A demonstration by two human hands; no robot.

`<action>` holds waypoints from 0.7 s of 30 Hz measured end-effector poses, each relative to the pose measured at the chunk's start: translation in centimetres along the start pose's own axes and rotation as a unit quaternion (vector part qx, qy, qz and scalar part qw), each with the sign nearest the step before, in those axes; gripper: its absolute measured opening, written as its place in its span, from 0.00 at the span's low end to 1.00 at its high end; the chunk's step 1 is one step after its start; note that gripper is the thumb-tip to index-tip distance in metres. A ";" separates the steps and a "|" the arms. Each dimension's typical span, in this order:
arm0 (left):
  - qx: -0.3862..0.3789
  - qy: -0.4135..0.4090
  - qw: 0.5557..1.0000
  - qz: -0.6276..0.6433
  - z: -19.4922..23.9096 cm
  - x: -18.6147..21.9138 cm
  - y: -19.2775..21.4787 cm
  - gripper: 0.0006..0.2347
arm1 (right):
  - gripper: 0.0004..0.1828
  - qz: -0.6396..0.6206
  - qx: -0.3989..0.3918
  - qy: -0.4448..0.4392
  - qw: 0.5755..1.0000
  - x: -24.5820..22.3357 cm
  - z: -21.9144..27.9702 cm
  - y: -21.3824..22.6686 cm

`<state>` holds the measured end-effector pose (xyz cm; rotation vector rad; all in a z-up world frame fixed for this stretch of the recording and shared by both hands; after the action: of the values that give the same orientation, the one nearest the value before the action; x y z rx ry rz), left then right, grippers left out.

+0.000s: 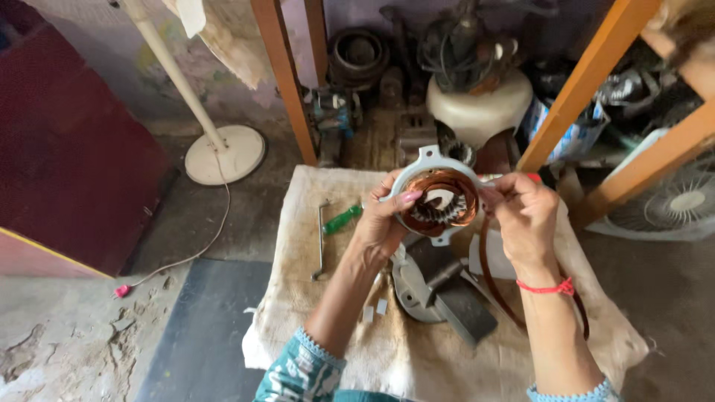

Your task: The person winds copper wire around a motor stator core, carefully inserting and tucking the wire into slots by hand. They rotate the stator and adjust the wire placement to ensure even winding.

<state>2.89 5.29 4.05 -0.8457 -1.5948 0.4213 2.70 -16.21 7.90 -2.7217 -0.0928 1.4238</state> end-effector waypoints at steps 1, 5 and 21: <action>-0.043 -0.029 0.999 0.001 -0.2 0.0 -0.3 0.26 | 0.02 0.065 0.001 0.045 0.997 -1.0 -0.3 -0.4; -0.057 -0.066 0.996 0.023 -0.9 -1.3 -1.3 0.43 | 0.07 0.230 -0.061 0.247 0.939 -4.3 -2.0 -1.4; 0.032 -0.015 0.957 0.289 2.1 -6.7 -5.2 0.43 | 0.07 0.340 -0.157 0.592 0.713 -5.0 1.6 -1.0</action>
<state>-0.53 -2.62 2.50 -1.2589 -1.3304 0.8982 -1.43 -15.61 11.16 -3.4825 0.8572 -0.7073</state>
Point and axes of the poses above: each hand's wrist, its own z-axis away from the middle knuckle, its own y-axis out of the back of the hand, x = y × z, the point moved 1 cm from there along -z, towards the middle knuckle, and after that the axes turned 7 degrees about -z, right-handed, at the moved point
